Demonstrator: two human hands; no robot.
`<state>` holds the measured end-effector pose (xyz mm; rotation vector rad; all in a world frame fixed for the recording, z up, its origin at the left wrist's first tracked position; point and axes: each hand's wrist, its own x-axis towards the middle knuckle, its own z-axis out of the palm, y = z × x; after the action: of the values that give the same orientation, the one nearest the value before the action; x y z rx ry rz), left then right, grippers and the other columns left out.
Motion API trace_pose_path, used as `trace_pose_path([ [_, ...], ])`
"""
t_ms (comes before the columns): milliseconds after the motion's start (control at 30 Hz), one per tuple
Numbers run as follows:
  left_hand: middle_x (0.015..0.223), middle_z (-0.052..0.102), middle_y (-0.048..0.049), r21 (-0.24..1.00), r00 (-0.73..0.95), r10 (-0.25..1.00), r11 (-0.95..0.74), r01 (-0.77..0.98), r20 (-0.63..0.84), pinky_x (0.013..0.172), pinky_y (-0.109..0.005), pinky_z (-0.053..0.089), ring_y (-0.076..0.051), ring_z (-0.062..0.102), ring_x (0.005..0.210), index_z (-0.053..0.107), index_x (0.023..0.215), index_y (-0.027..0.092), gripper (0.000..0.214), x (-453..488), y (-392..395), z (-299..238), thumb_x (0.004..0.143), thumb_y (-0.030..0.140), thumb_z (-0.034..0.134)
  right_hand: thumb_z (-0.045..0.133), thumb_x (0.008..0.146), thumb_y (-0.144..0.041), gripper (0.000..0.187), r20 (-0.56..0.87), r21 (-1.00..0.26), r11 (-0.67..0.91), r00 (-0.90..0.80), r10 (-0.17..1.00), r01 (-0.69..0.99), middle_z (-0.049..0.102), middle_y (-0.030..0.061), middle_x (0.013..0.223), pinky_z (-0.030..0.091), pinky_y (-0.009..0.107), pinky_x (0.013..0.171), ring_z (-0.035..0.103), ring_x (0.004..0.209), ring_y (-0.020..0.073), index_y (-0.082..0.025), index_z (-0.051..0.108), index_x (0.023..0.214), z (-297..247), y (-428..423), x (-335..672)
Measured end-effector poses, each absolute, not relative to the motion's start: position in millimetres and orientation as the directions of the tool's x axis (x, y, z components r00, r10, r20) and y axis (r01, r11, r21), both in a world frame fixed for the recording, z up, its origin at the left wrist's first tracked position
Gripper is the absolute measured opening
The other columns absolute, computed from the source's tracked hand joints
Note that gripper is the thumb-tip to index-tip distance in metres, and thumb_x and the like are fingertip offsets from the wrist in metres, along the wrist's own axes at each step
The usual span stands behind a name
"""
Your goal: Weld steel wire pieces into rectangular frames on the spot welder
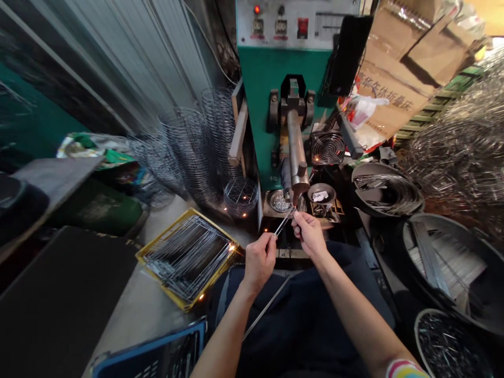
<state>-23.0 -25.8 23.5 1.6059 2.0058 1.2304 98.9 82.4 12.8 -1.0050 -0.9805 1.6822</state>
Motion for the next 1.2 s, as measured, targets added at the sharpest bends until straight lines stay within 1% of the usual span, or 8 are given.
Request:
trace_pose_path([
  [133, 0.071, 0.068, -0.0024, 0.778, -0.31, 0.91, -0.023, 0.627, 0.277, 0.062, -0.022, 0.041, -0.013, 0.06, 0.061, 0.067, 0.087, 0.018, 0.026, -21.4, -21.0, 22.3, 0.096, 0.028, 0.045, 0.071, 0.074, -0.06, 0.045, -0.142, -0.965, -0.193, -0.261, 0.955, -0.179, 0.052, -0.0038, 0.056, 0.026, 0.016, 0.036, 0.04, 0.042, 0.0055, -0.017, 0.057, 0.068, 10.4, 86.3, 110.1],
  [267, 0.07, 0.068, -0.0031, 0.752, -0.284, 0.906, -0.054, 0.657, 0.313, 0.062, -0.023, 0.04, -0.013, 0.06, 0.06, 0.067, 0.087, 0.018, 0.025, -20.3, -6.5, 20.2, 0.095, 0.027, 0.046, 0.071, 0.074, -0.06, 0.047, -0.103, -0.973, -0.148, -0.244, 0.964, -0.175, 0.047, -0.0057, 0.053, 0.024, 0.016, 0.036, 0.036, 0.041, 0.0044, -0.018, 0.051, 0.065, 9.4, 95.1, 118.9],
  [467, 0.068, 0.068, -0.0043, 0.73, -0.267, 0.905, -0.067, 0.68, 0.332, 0.06, -0.023, 0.039, -0.014, 0.06, 0.057, 0.069, 0.086, 0.018, 0.026, -28.0, 9.9, 24.0, 0.095, 0.027, 0.046, 0.073, 0.072, -0.061, 0.047, -0.073, -0.975, -0.121, -0.247, 0.966, -0.186, 0.046, -0.006, 0.052, 0.024, 0.017, 0.038, 0.035, 0.041, 0.0049, -0.018, 0.053, 0.065, 9.0, 108.4, 117.2],
  [633, 0.067, 0.068, -0.0039, 0.752, -0.244, 0.919, -0.081, 0.654, 0.31, 0.059, -0.023, 0.038, -0.013, 0.058, 0.055, 0.07, 0.085, 0.017, 0.026, -37.9, 15.2, 26.4, 0.094, 0.028, 0.047, 0.071, 0.072, -0.063, 0.049, -0.061, -0.982, -0.102, -0.24, 0.969, -0.161, 0.046, -0.0057, 0.052, 0.024, 0.018, 0.038, 0.035, 0.041, 0.0053, -0.018, 0.053, 0.065, 6.9, 112.7, 113.4],
  [767, 0.059, 0.061, -0.0007, 0.765, -0.229, 0.927, -0.087, 0.638, 0.297, 0.054, -0.022, 0.035, -0.011, 0.049, 0.05, 0.07, 0.082, 0.017, 0.027, -43.1, 16.9, 26.5, 0.093, 0.03, 0.049, 0.069, 0.075, -0.061, 0.047, -0.037, -0.989, -0.071, -0.248, 0.968, -0.129, 0.048, -0.0048, 0.054, 0.024, 0.018, 0.04, 0.037, 0.043, 0.0058, -0.018, 0.055, 0.066, 7.2, 112.4, 115.3],
  [900, 0.053, 0.052, 0.0025, 0.785, -0.207, 0.942, -0.085, 0.614, 0.264, 0.051, -0.021, 0.032, -0.009, 0.041, 0.046, 0.069, 0.08, 0.016, 0.028, -45.9, 17.6, 29.8, 0.093, 0.031, 0.049, 0.068, 0.076, -0.061, 0.046, -0.046, -0.99, -0.077, -0.252, 0.967, -0.115, 0.048, -0.0045, 0.054, 0.025, 0.019, 0.041, 0.037, 0.044, 0.0063, -0.017, 0.058, 0.069, 9.6, 111.4, 117.2],
  [1100, 0.057, 0.056, 0.0022, 0.792, -0.207, 0.949, -0.067, 0.607, 0.239, 0.052, -0.021, 0.034, -0.009, 0.045, 0.048, 0.069, 0.083, 0.016, 0.026, -48.2, 17.1, 30.8, 0.093, 0.031, 0.051, 0.066, 0.078, -0.062, 0.046, -0.072, -0.992, -0.096, -0.268, 0.961, -0.077, 0.047, -0.0044, 0.055, 0.025, 0.02, 0.041, 0.036, 0.044, 0.0067, -0.017, 0.061, 0.071, 13.5, 109.5, 116.6],
  [1200, 0.06, 0.059, 0.0014, 0.791, -0.206, 0.951, -0.061, 0.608, 0.231, 0.053, -0.021, 0.036, -0.01, 0.047, 0.05, 0.069, 0.085, 0.016, 0.026, -48.7, 16.6, 29.9, 0.093, 0.032, 0.05, 0.064, 0.081, -0.062, 0.045, -0.097, -0.994, -0.105, -0.291, 0.952, -0.013, 0.046, -0.0044, 0.055, 0.025, 0.02, 0.041, 0.036, 0.045, 0.007, -0.017, 0.062, 0.075, 12.8, 101.6, 126.5],
])
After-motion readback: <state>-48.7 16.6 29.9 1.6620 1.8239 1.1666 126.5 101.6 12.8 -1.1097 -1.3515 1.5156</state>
